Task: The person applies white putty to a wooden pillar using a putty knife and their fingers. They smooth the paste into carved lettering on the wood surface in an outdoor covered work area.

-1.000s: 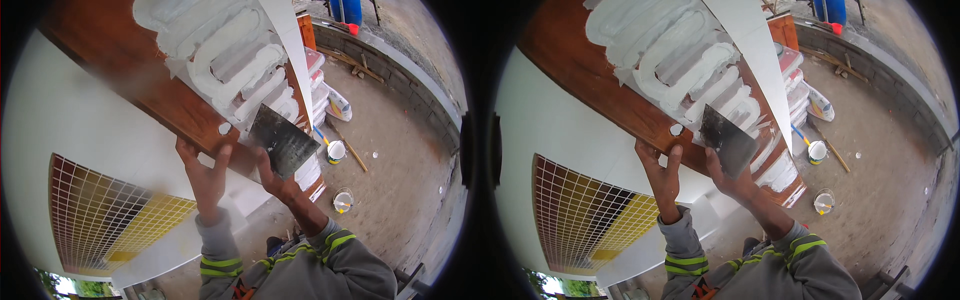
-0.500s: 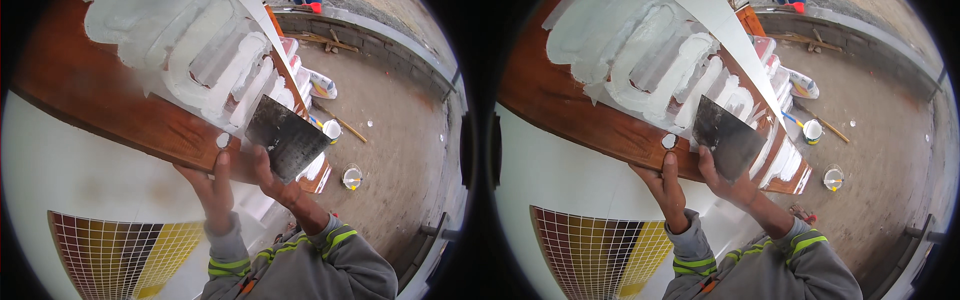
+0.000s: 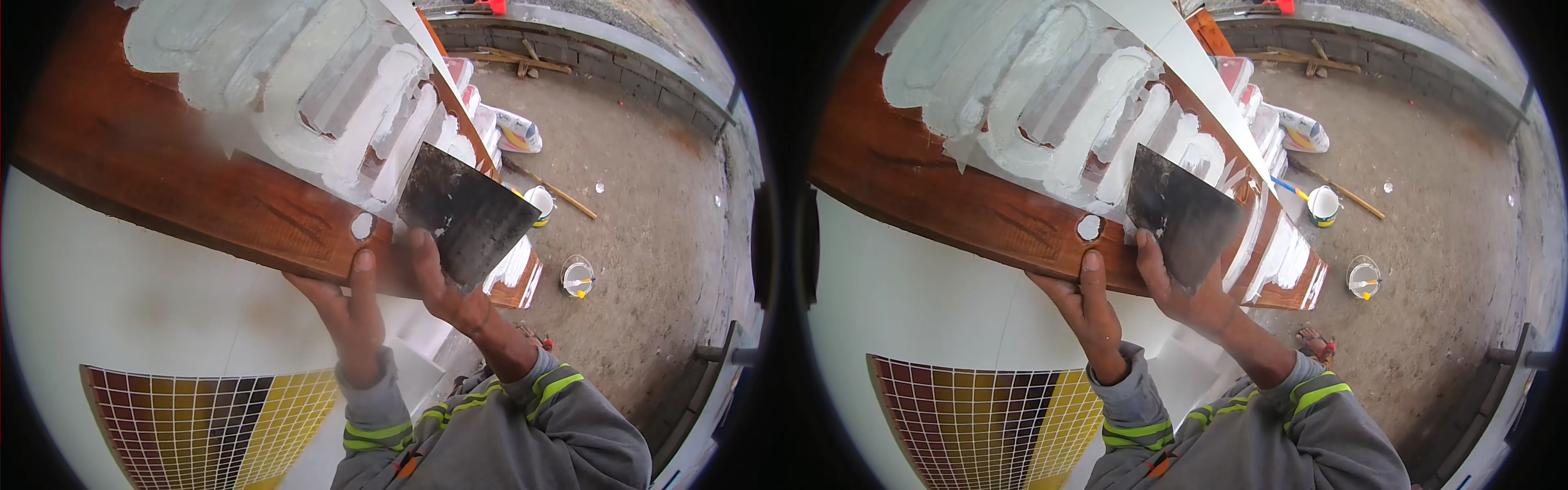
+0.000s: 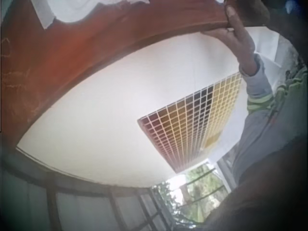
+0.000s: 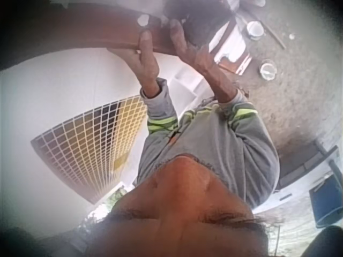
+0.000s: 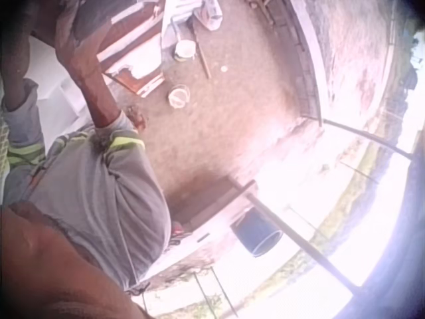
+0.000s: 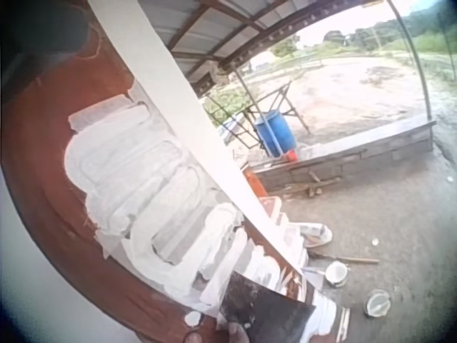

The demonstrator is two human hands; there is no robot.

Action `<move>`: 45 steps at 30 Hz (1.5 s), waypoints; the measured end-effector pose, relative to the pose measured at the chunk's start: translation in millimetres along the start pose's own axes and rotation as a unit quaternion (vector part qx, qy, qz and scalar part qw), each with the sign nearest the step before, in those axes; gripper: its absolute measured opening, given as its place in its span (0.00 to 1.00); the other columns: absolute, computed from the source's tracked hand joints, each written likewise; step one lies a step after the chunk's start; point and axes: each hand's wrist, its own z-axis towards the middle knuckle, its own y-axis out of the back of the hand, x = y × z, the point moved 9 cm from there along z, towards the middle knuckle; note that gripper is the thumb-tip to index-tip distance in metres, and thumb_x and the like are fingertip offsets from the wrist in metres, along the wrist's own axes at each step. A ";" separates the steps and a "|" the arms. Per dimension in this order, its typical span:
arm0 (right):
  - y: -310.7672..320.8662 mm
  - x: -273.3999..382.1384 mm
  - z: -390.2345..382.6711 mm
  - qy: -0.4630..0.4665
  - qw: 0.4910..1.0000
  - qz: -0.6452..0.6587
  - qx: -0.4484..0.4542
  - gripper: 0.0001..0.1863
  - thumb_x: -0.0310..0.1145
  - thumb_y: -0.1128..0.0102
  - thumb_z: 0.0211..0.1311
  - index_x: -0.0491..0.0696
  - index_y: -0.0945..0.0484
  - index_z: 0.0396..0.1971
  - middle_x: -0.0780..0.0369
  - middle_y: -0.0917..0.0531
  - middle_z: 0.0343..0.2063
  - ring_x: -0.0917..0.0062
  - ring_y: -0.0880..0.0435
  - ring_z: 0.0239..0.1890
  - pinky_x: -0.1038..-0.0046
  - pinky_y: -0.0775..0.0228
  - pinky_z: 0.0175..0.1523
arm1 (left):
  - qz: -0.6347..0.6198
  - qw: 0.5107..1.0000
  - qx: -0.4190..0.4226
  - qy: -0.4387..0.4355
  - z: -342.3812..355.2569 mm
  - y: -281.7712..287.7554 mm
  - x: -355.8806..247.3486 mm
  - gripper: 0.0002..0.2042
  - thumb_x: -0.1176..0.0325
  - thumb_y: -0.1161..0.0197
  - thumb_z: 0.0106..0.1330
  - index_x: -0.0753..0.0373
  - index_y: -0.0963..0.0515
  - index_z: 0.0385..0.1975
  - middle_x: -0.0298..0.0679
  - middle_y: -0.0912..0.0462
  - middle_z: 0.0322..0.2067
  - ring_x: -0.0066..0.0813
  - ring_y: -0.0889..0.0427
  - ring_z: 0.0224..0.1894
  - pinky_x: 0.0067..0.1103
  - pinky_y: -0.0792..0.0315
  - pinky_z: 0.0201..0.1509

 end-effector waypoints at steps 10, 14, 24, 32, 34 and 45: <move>4.1 19.4 10.5 0.026 0.999 -0.020 0.010 0.08 0.29 0.45 0.65 0.39 0.24 0.35 0.53 0.21 0.28 0.63 0.21 0.27 0.66 0.32 0.31 | -0.012 1.000 0.002 0.017 0.7 -1.5 -2.8 0.37 0.70 0.48 0.68 0.74 0.63 0.69 0.57 0.50 0.67 0.43 0.45 0.68 0.34 0.50 0.71; 0.3 12.8 8.5 -0.003 1.000 0.003 0.022 0.09 0.30 0.46 0.65 0.38 0.25 0.39 0.53 0.22 0.28 0.61 0.22 0.28 0.64 0.31 0.33 | -0.013 0.999 -0.003 0.029 -0.8 0.1 0.1 0.37 0.70 0.48 0.69 0.74 0.64 0.69 0.57 0.50 0.67 0.43 0.45 0.68 0.34 0.50 0.71; 5.1 8.0 11.6 0.021 0.999 0.002 0.039 0.10 0.30 0.46 0.65 0.37 0.26 0.38 0.52 0.22 0.29 0.59 0.22 0.32 0.62 0.32 0.37 | 0.010 0.999 0.013 0.027 -2.0 0.9 2.6 0.38 0.68 0.48 0.69 0.72 0.65 0.70 0.56 0.53 0.68 0.43 0.49 0.70 0.35 0.53 0.71; 7.0 9.9 1.8 0.118 0.991 -0.062 0.028 0.10 0.30 0.45 0.65 0.37 0.25 0.36 0.52 0.24 0.24 0.60 0.25 0.25 0.61 0.35 0.31 | -0.001 0.999 0.009 0.035 -1.6 -0.2 1.7 0.39 0.68 0.47 0.69 0.71 0.66 0.70 0.55 0.54 0.69 0.43 0.49 0.70 0.36 0.53 0.72; 5.3 9.5 2.2 0.120 0.989 -0.075 0.042 0.10 0.30 0.45 0.65 0.37 0.25 0.36 0.52 0.24 0.24 0.60 0.25 0.25 0.61 0.35 0.31 | -0.002 1.000 0.014 0.026 -1.5 0.1 1.8 0.38 0.69 0.47 0.69 0.71 0.66 0.70 0.55 0.53 0.69 0.43 0.49 0.70 0.36 0.53 0.72; -0.1 -1.8 6.2 0.005 0.999 0.013 0.044 0.07 0.27 0.44 0.62 0.39 0.26 0.34 0.54 0.24 0.24 0.60 0.24 0.25 0.63 0.34 0.30 | 0.005 0.999 0.005 0.032 -3.5 0.5 2.3 0.38 0.70 0.48 0.69 0.72 0.65 0.70 0.54 0.53 0.69 0.42 0.49 0.70 0.35 0.53 0.72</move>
